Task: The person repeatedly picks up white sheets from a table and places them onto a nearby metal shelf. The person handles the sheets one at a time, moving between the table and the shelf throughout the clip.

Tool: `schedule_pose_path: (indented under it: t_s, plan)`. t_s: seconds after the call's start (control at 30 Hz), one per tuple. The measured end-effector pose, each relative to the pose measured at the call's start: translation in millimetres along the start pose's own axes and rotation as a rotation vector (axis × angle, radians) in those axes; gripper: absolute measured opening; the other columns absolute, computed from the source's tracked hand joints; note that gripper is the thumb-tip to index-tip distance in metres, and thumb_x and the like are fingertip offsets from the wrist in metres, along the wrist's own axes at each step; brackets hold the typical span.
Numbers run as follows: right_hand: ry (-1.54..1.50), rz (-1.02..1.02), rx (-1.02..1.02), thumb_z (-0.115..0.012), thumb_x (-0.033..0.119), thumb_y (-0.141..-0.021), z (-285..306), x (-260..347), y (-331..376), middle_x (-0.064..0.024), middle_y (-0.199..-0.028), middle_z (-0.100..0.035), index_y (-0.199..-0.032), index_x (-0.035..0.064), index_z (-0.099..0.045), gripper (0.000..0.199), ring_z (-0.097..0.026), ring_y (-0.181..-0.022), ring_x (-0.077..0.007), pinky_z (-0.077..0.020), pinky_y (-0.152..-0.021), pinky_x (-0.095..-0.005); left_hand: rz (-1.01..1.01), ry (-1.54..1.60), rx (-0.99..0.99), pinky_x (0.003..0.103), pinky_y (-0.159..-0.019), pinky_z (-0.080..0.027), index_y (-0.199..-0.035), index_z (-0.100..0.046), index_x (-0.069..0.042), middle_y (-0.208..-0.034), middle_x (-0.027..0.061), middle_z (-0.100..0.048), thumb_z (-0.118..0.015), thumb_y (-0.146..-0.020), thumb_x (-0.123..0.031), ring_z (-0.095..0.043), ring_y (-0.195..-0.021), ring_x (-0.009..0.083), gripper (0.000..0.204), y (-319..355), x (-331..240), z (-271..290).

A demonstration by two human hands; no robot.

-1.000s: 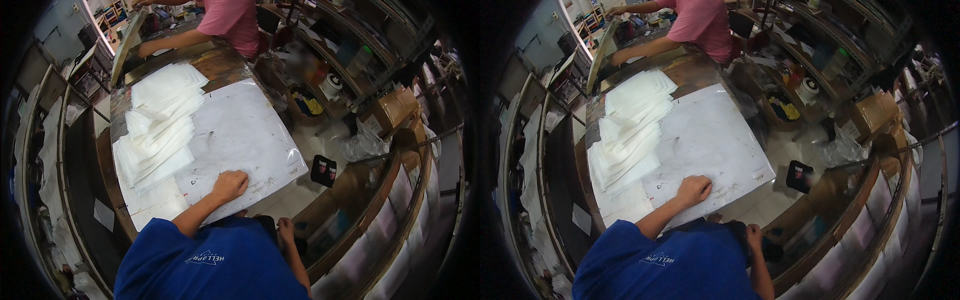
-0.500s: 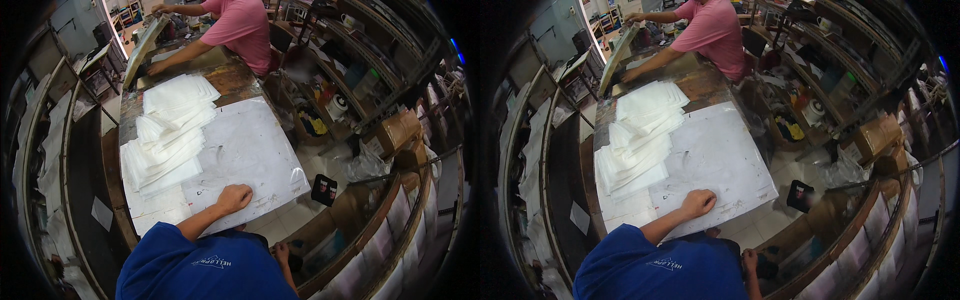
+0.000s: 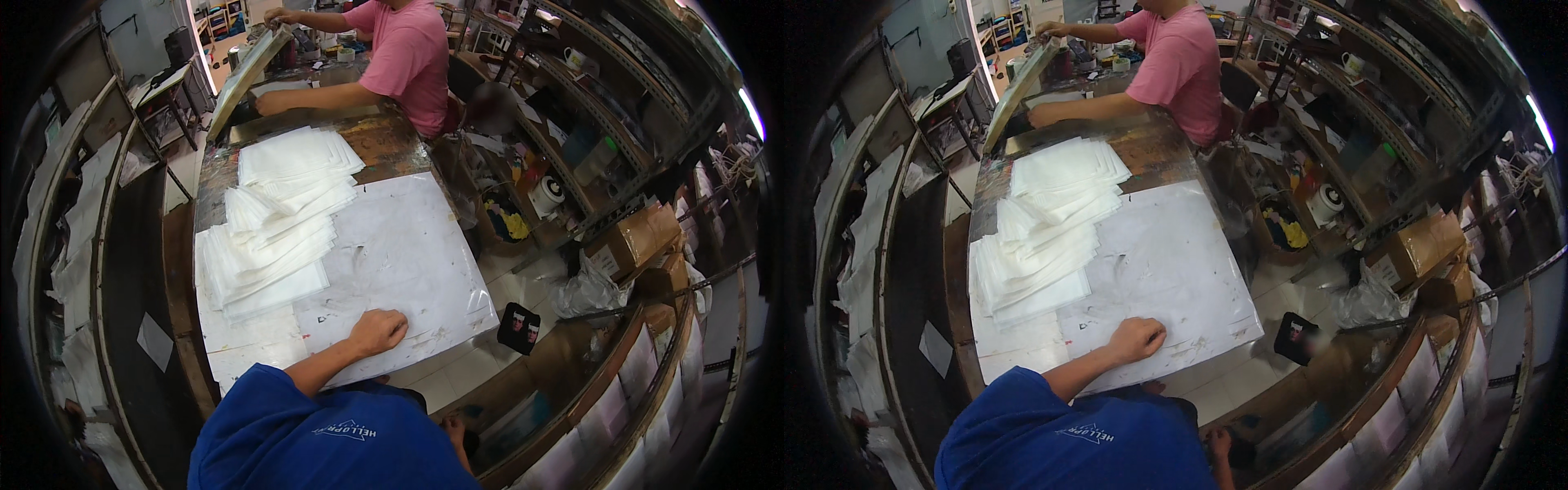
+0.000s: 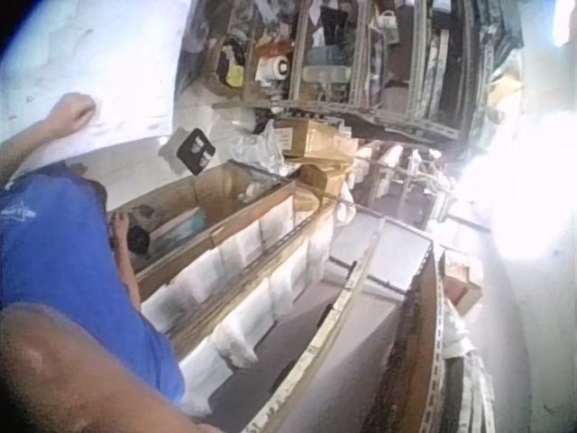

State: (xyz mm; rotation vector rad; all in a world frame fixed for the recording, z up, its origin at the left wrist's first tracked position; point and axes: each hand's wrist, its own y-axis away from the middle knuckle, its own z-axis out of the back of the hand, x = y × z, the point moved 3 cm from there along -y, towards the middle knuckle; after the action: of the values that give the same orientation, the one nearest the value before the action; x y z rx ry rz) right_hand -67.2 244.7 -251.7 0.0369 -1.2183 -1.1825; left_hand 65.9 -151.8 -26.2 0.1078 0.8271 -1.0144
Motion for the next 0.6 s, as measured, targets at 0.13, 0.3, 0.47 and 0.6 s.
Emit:
schedule_pose_path:
  t_s: [0.13, 0.3, 0.47, 0.6]
  plan:
    - [-0.049, 0.02, -0.058, -0.058, 0.017, -0.089, 4, 1, 6, -0.0133, -0.078, -0.065, -0.095, -0.0068, -0.06, 0.025, -0.064, -0.062, -0.02, -0.0531, -0.059, -0.0342, -0.014, 0.036, -0.033, 0.042, -0.062, -0.049, -0.084, -0.064, -0.006, -0.076, 0.0121, -0.064, -0.062, -0.083, -0.015, -0.062, -0.068, 0.0315, 0.01, 1, 2, 0]
    - [-0.134, -0.046, -0.094, -0.06, 0.018, -0.088, 1, 4, 19, -0.0138, -0.079, -0.064, -0.099, -0.007, -0.058, 0.027, -0.063, -0.064, -0.0213, -0.052, -0.06, -0.0345, 0.114, 0.226, -0.132, 0.04, -0.061, -0.047, -0.086, -0.063, -0.006, -0.075, 0.0111, -0.062, -0.062, -0.081, -0.01, -0.06, -0.064, 0.0298, 0.006, 4, 2, 11]
    - [-0.048, -0.087, -0.002, -0.06, 0.018, -0.087, 1, -7, 34, -0.0171, -0.087, -0.064, -0.104, -0.0072, -0.058, 0.03, -0.063, -0.078, -0.0202, -0.0505, -0.066, -0.035, 0.071, 0.047, -0.411, 0.037, -0.067, -0.046, -0.091, -0.062, -0.004, -0.083, 0.0114, -0.059, -0.065, -0.076, -0.005, -0.058, -0.074, 0.0302, 0.015, -14, 10, 41]
    - [0.037, -0.152, -0.038, -0.061, 0.022, -0.088, 4, -15, 43, -0.0195, -0.097, -0.065, -0.111, -0.0079, -0.057, 0.038, -0.064, -0.086, -0.0249, -0.0506, -0.073, -0.0378, -0.041, -0.325, -0.497, 0.042, -0.078, -0.042, -0.098, -0.061, -0.004, -0.097, 0.013, -0.059, -0.068, -0.076, -0.009, -0.056, -0.091, 0.031, 0.024, -44, 25, 80]
